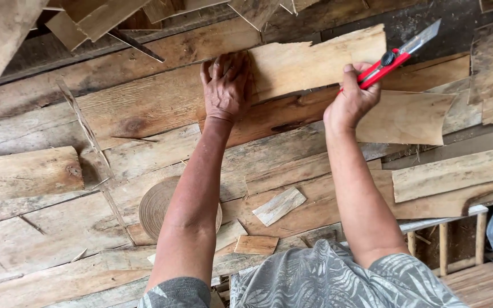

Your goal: The person uses a red utility knife to cut thin wooden planks on a wooden workbench. They hold each plank steady with one hand while scoring and cutting along its length with the other, then lift and set aside the cut pieces.

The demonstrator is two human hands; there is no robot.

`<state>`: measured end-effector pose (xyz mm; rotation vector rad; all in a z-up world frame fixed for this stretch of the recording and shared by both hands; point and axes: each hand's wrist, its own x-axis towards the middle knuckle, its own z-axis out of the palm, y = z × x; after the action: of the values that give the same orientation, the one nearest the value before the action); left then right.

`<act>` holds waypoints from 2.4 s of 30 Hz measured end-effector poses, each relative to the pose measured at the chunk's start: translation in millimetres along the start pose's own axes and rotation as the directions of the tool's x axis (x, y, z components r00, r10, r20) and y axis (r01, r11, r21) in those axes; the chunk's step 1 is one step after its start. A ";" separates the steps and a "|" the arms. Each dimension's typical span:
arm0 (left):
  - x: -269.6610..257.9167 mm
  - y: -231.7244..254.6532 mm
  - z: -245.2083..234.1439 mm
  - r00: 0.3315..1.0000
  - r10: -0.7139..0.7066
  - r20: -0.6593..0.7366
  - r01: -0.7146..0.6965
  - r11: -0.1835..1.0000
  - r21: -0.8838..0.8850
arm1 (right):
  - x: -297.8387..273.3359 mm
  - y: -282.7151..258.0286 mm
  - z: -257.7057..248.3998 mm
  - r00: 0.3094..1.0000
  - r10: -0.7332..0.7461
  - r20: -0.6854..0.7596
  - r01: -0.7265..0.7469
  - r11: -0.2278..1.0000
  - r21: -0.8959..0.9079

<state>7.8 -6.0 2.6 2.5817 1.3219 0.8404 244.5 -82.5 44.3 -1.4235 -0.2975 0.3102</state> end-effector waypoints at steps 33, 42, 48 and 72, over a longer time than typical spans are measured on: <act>-11.9 -6.3 -10.4 0.886 -0.032 0.462 0.034 0.999 0.004 | -49.6 -23.3 -212.8 0.872 0.485 0.068 -0.481 0.875 -0.059; -31.4 4.5 5.3 0.870 -0.162 0.466 0.137 0.987 0.088 | -107.7 -68.6 -265.0 0.880 0.078 0.468 0.263 0.742 -0.617; -37.5 1.2 10.4 0.945 -0.088 0.315 0.072 0.995 0.063 | 46.1 -55.7 -312.0 0.690 -0.265 0.674 0.713 0.410 -0.569; -15.6 30.2 -4.8 0.972 -0.097 0.214 0.095 0.995 0.019 | 242.4 -134.9 -185.8 0.348 0.140 0.927 0.756 0.543 -0.365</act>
<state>19.6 -37.3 10.5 2.5067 1.3745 0.5239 543.8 -175.9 159.2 -1.8538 -1.9144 0.6197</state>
